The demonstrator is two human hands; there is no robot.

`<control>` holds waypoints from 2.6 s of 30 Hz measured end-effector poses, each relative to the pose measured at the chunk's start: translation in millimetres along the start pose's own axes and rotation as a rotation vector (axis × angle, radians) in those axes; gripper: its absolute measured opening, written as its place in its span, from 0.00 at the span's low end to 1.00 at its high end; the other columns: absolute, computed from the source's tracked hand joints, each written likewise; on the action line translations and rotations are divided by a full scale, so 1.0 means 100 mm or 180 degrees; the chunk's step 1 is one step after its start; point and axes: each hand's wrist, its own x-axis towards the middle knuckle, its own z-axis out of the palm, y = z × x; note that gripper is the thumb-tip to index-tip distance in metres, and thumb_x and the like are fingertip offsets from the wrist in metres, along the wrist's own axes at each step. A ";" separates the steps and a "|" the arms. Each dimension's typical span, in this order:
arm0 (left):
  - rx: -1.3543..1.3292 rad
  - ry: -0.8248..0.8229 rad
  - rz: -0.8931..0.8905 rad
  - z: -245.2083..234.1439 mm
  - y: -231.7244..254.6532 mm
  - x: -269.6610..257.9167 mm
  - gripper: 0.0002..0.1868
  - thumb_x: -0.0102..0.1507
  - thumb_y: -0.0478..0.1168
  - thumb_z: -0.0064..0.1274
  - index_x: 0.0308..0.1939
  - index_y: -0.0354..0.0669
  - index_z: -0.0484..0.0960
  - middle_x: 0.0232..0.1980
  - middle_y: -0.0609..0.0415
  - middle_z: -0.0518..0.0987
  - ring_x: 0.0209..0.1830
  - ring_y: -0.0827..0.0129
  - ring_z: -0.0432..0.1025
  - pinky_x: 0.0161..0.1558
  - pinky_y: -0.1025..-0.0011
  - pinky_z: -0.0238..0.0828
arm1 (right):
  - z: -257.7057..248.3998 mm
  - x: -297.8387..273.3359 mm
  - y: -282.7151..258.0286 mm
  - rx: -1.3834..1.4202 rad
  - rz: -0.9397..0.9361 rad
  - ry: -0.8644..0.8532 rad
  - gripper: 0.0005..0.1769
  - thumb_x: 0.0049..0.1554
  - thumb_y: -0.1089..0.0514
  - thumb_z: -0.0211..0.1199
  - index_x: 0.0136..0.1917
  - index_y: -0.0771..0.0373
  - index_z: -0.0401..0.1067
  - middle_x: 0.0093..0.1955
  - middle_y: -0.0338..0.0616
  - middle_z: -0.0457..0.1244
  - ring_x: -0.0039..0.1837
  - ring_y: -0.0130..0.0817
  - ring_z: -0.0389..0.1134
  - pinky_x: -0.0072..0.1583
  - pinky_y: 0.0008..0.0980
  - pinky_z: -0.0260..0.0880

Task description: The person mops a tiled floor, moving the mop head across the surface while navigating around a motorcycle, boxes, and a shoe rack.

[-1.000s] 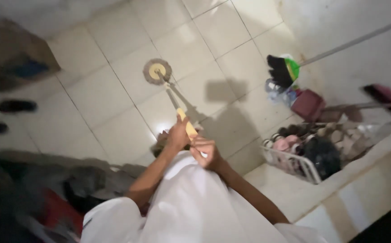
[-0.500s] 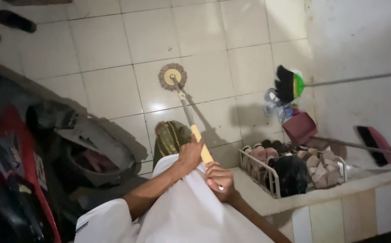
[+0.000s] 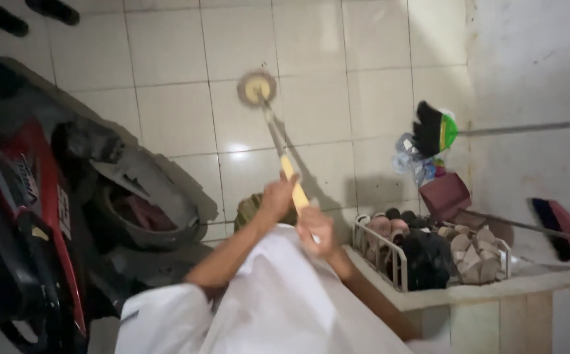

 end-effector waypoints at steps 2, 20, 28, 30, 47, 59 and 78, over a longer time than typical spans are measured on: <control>-0.0033 -0.0221 -0.0019 -0.35 0.30 -0.29 0.28 0.57 0.34 0.52 0.63 0.44 0.71 0.47 0.31 0.77 0.35 0.45 0.78 0.36 0.52 0.77 | -0.05 -0.05 -0.34 0.0128 0.0015 -0.0053 0.13 0.55 0.69 0.57 0.29 0.70 0.66 0.32 0.49 0.61 0.39 0.44 0.64 0.55 0.42 0.66; 0.0094 -0.0504 0.0173 -0.02 0.08 -0.17 0.36 0.52 0.32 0.57 0.65 0.50 0.69 0.57 0.27 0.72 0.40 0.42 0.78 0.39 0.52 0.76 | 0.18 -0.39 -0.23 -0.0358 0.0018 0.0450 0.11 0.55 0.70 0.56 0.30 0.69 0.65 0.33 0.48 0.62 0.42 0.46 0.68 0.57 0.44 0.69; -0.0048 -0.0872 0.0814 0.26 0.23 -0.26 0.26 0.58 0.34 0.54 0.62 0.51 0.73 0.49 0.34 0.78 0.41 0.44 0.79 0.41 0.51 0.76 | 0.23 -0.67 -0.33 -0.0156 0.0166 0.0741 0.08 0.52 0.70 0.55 0.31 0.70 0.67 0.34 0.49 0.62 0.41 0.45 0.65 0.55 0.43 0.68; 0.0030 -0.0790 0.0624 0.38 0.01 -0.04 0.30 0.57 0.36 0.56 0.64 0.51 0.70 0.56 0.30 0.72 0.39 0.41 0.78 0.38 0.51 0.76 | 0.33 -0.60 -0.10 -0.0482 0.0181 0.0803 0.10 0.53 0.72 0.56 0.29 0.70 0.66 0.33 0.51 0.62 0.41 0.47 0.65 0.51 0.41 0.66; 0.0267 -0.1335 0.1148 0.24 0.56 -0.25 0.22 0.63 0.35 0.48 0.63 0.48 0.70 0.44 0.35 0.80 0.38 0.47 0.79 0.37 0.53 0.77 | 0.13 -0.84 -0.55 -0.0428 0.0201 0.1226 0.10 0.53 0.72 0.55 0.30 0.68 0.64 0.32 0.47 0.61 0.39 0.42 0.65 0.55 0.44 0.68; 0.0190 -0.1244 0.1046 0.32 0.61 0.09 0.31 0.56 0.35 0.56 0.65 0.52 0.70 0.57 0.27 0.72 0.39 0.42 0.78 0.39 0.52 0.77 | 0.13 -0.89 -0.29 -0.0813 0.0600 0.1573 0.08 0.55 0.72 0.57 0.33 0.72 0.68 0.35 0.50 0.64 0.43 0.45 0.69 0.59 0.43 0.70; 0.0409 -0.1341 0.1573 0.63 0.90 0.26 0.27 0.57 0.40 0.55 0.61 0.53 0.72 0.56 0.30 0.72 0.37 0.42 0.78 0.37 0.53 0.77 | 0.18 -1.32 0.02 -0.0840 0.0811 0.2144 0.14 0.57 0.73 0.57 0.29 0.72 0.65 0.30 0.48 0.59 0.37 0.42 0.64 0.53 0.43 0.72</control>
